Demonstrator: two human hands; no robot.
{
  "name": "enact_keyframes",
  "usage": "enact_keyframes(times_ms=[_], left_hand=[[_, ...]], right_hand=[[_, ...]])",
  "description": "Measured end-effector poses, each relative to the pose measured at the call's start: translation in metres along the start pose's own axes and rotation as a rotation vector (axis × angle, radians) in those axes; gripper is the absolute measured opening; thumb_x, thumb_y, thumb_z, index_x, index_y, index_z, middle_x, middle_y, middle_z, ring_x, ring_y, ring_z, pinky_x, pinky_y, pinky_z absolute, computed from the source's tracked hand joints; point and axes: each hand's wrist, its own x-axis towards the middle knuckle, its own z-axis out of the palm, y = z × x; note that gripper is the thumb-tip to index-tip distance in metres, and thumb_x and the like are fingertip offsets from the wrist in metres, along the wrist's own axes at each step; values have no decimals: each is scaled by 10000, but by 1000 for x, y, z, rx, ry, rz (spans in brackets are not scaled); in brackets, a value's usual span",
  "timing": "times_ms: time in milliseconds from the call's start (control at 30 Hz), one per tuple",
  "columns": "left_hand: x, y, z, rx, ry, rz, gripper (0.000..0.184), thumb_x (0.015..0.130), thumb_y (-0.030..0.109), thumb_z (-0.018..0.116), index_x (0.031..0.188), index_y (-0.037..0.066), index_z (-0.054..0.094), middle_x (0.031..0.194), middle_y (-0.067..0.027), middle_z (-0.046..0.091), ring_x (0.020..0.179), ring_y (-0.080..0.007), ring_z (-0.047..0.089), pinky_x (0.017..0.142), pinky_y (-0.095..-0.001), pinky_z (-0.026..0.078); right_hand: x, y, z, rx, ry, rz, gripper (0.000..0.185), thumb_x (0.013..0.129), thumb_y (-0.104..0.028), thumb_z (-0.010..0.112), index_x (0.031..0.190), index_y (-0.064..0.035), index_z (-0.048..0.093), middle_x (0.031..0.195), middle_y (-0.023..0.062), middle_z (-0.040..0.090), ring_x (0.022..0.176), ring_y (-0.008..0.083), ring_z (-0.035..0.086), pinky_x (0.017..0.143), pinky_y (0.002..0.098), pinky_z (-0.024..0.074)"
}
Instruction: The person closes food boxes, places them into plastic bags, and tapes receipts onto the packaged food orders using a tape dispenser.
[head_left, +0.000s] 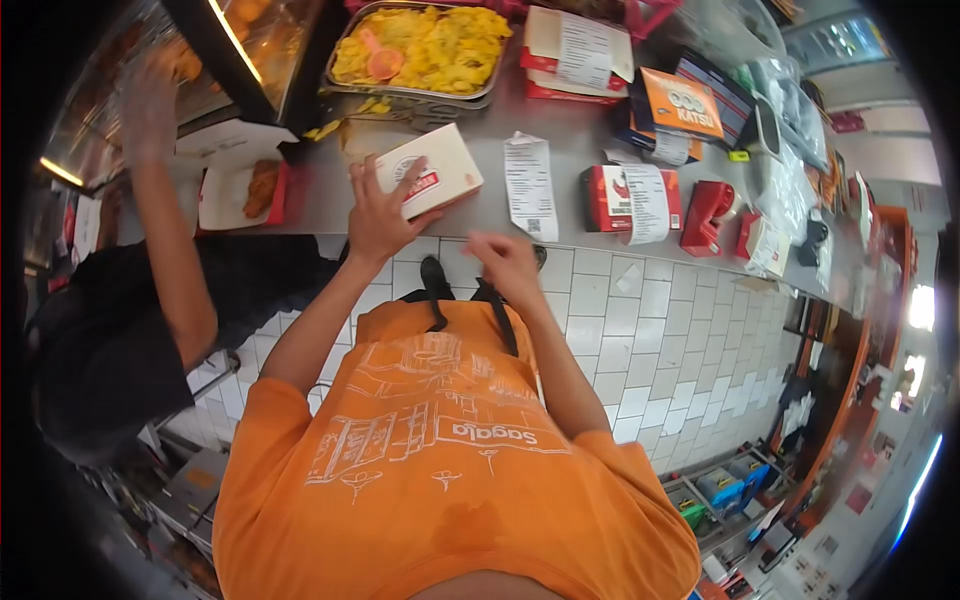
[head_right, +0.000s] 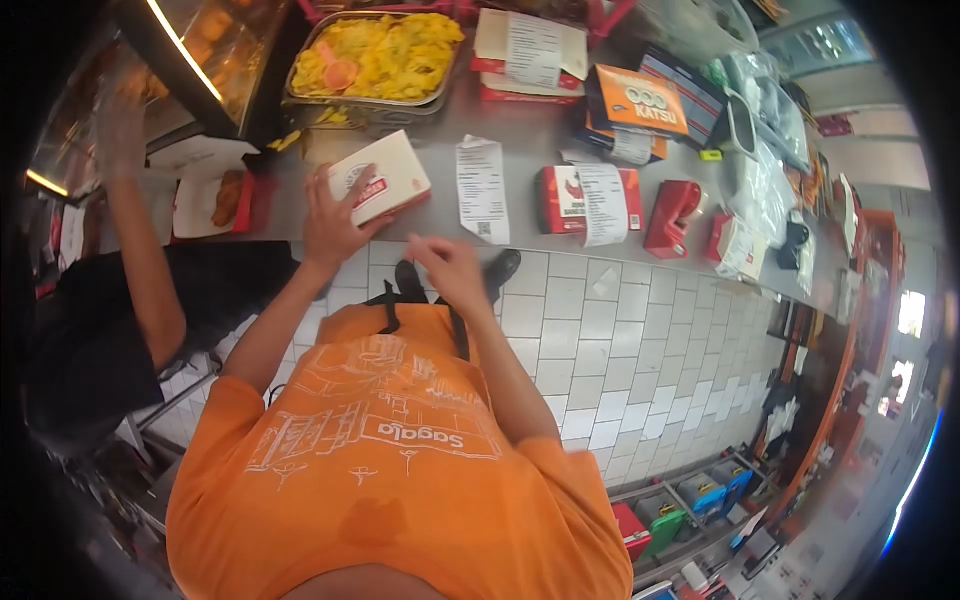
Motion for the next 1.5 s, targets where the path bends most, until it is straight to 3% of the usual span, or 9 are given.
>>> enact_keyframes(times_ms=[400, 567, 800, 900, 967, 1067, 1200, 1300, 1500], left_hand=[[-9, -30, -10, -67, -291, 121, 995, 697, 384, 864, 1543, 355, 341, 1487, -317, 227, 1378, -572, 245, 930, -515, 561], [0, -1, -29, -107, -331, -70, 799, 722, 457, 825, 1441, 302, 513, 1483, -323, 248, 1386, -570, 230, 898, -514, 573], [-6, -8, -11, -173, -124, 9, 760, 723, 559, 786, 1369, 221, 570, 1478, -242, 313, 1400, -505, 247, 861, -525, 571], [-4, -6, 8, -188, -38, -186, 718, 748, 486, 797, 1339, 149, 570, 1455, -174, 384, 1397, -418, 314, 824, -506, 564], [-1, -9, 16, -259, 46, -243, 648, 769, 387, 794, 1297, 99, 553, 1377, -142, 467, 1346, -367, 406, 937, -467, 517], [-4, -13, 11, -283, 47, -110, 710, 789, 374, 772, 1378, 94, 492, 1378, -150, 485, 1340, -375, 432, 939, -497, 499], [-2, 12, -5, -414, 16, -127, 753, 829, 339, 739, 1466, 104, 413, 1466, -149, 445, 1389, -387, 391, 962, -497, 481], [4, 27, 8, -536, 11, -77, 752, 851, 333, 704, 1502, 131, 384, 1560, -165, 352, 1465, -395, 287, 969, -506, 469], [38, 53, 32, -313, -72, 58, 714, 856, 338, 680, 1508, 180, 437, 1615, -110, 319, 1503, -364, 245, 1081, -706, 289]], right_hand=[[81, 15, 41, -303, -76, -195, 368, 927, -372, 719, 893, -14, 797, 726, 56, 730, 659, 80, 582, 624, 269, 468], [75, 0, 36, -557, 103, -189, 529, 735, -570, 831, 864, -58, 802, 662, 108, 711, 582, 250, 670, 585, 369, 503], [72, -8, 32, -1016, 227, -113, 546, 669, -566, 862, 718, -41, 724, 651, 126, 679, 661, 332, 680, 630, 428, 521], [33, -18, 13, -984, 169, -206, 462, 678, -448, 885, 819, -34, 737, 731, 123, 695, 709, 286, 667, 673, 412, 512], [16, -32, -14, -1071, 682, -670, 368, 761, -333, 841, 994, -68, 736, 849, 165, 703, 860, 334, 667, 775, 431, 508], [55, 21, -67, -1139, 601, -737, 285, 856, -188, 740, 1124, -97, 712, 1016, 158, 707, 989, 342, 637, 813, 449, 493], [36, -36, -53, -910, 577, -310, 329, 866, -21, 597, 1165, -103, 705, 1229, 72, 667, 1117, 268, 590, 897, 404, 511], [10, -35, -16, -1109, 461, -634, 376, 853, -15, 596, 1209, -94, 685, 1305, 118, 622, 1188, 312, 553, 926, 378, 516], [-13, -15, 4, -1199, 316, -374, 841, 829, -250, 739, 1549, -133, 321, 1546, 217, 319, 1398, 436, 308, 1087, 591, 336]])
